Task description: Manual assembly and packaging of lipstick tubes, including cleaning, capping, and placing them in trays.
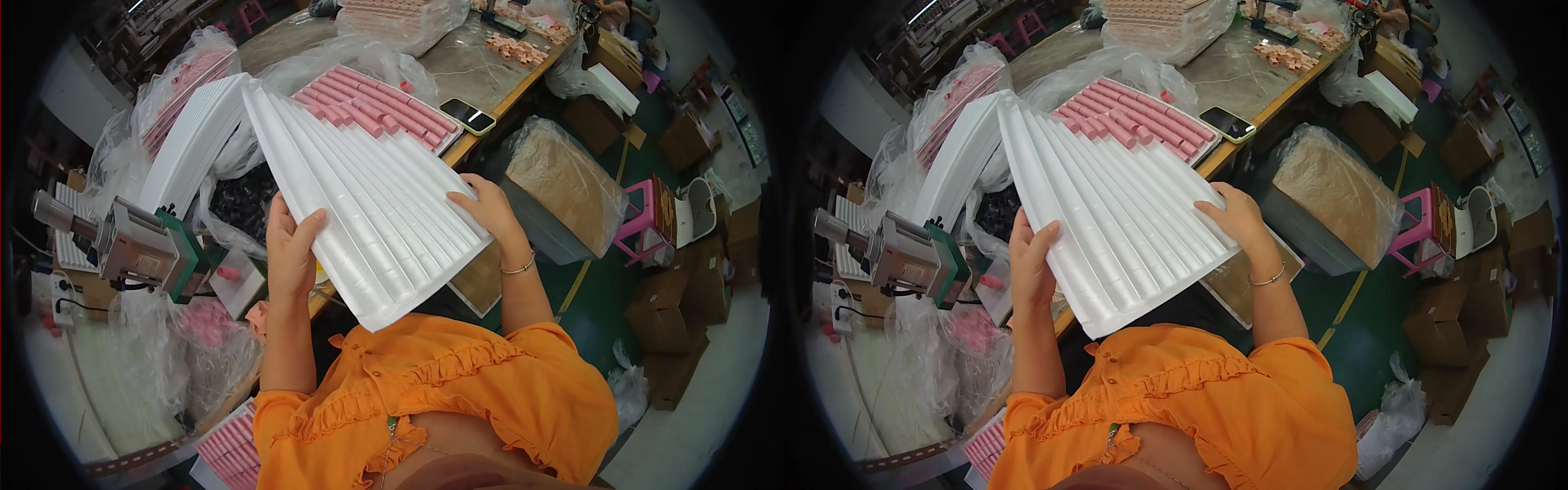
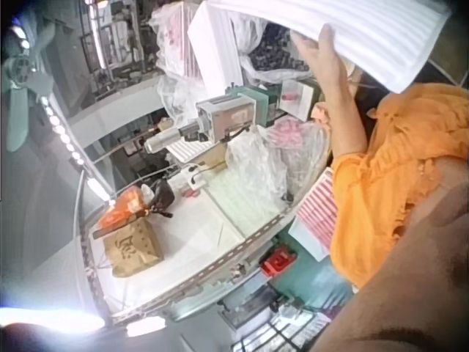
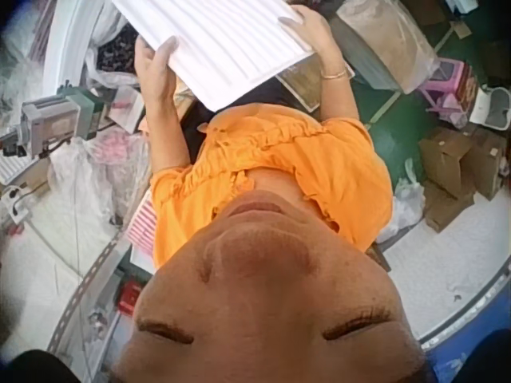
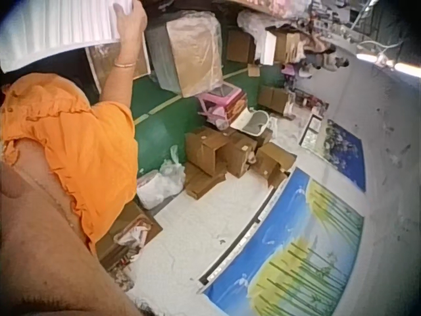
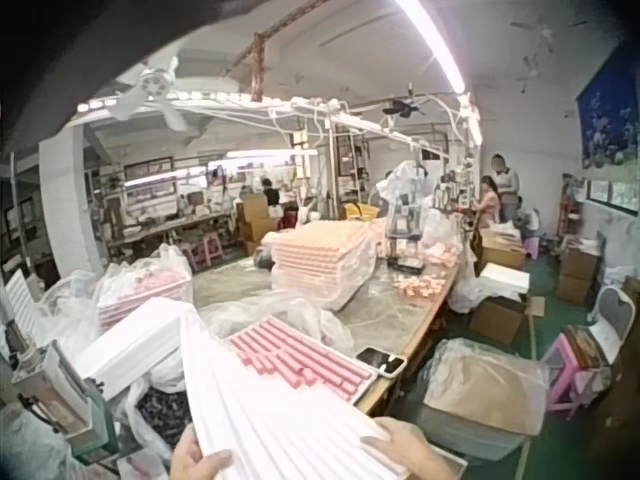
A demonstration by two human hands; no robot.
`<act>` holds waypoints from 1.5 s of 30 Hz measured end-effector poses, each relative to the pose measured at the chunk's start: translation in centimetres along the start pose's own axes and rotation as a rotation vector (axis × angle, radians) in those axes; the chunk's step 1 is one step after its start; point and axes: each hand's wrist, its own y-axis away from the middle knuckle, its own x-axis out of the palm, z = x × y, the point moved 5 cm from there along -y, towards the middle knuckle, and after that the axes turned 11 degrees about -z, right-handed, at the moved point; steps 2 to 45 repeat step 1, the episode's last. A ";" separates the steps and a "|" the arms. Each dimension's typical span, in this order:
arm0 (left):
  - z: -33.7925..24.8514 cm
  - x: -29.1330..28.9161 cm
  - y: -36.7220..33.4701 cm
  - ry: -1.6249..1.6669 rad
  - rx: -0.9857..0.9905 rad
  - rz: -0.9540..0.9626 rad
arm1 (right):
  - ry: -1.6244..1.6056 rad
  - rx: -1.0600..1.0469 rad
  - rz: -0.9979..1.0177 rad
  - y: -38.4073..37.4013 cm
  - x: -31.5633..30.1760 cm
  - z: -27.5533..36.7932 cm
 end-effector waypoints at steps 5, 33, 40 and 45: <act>-1.1 0.4 0.8 0.003 0.041 0.014 | -0.058 0.006 0.056 0.6 0.2 0.0; -1.1 0.4 0.8 0.003 0.041 0.014 | -0.058 0.006 0.056 0.6 0.2 0.0; -1.1 0.4 0.8 0.003 0.041 0.014 | -0.058 0.006 0.056 0.6 0.2 0.0; -1.1 0.4 0.8 0.003 0.041 0.014 | -0.058 0.006 0.056 0.6 0.2 0.0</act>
